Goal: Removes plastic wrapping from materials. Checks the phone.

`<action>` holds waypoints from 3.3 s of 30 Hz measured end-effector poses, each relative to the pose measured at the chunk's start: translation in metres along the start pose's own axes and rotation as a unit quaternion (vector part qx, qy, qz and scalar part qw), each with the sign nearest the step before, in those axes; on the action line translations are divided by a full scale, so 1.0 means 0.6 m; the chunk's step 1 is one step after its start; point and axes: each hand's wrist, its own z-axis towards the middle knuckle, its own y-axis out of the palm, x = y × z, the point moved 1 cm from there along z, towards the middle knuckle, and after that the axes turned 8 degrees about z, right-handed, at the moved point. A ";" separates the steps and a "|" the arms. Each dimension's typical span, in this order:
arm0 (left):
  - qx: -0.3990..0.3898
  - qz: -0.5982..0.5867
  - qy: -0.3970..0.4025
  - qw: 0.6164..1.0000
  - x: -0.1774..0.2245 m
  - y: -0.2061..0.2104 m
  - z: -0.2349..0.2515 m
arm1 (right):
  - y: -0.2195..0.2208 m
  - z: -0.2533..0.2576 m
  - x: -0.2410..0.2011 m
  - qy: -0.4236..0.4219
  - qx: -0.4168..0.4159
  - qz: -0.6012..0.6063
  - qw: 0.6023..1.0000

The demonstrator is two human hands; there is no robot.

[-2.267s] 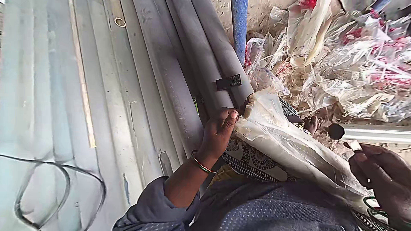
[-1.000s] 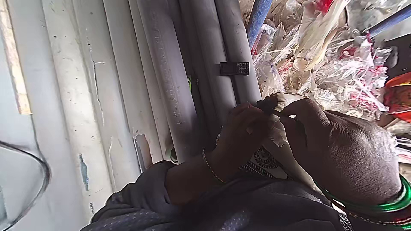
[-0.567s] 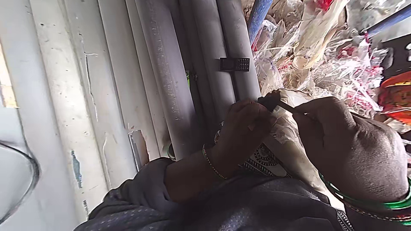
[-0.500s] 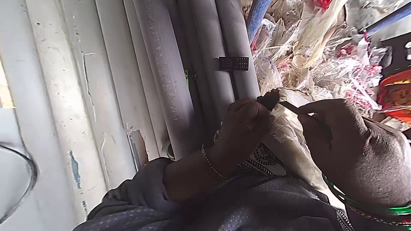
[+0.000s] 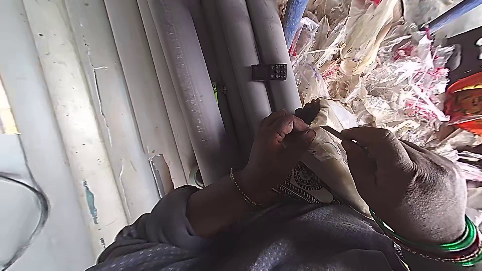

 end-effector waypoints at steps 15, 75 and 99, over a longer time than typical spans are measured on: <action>-0.001 0.008 0.009 1.000 -0.003 0.000 0.003 | -0.001 -0.008 0.009 -0.022 -0.006 0.009 1.000; 0.003 0.321 0.328 0.889 0.000 -0.001 0.008 | 0.040 -0.027 0.063 0.005 0.051 0.045 0.998; -0.038 0.258 0.296 0.919 0.012 -0.058 0.063 | 0.039 -0.053 0.081 0.107 0.021 0.200 0.974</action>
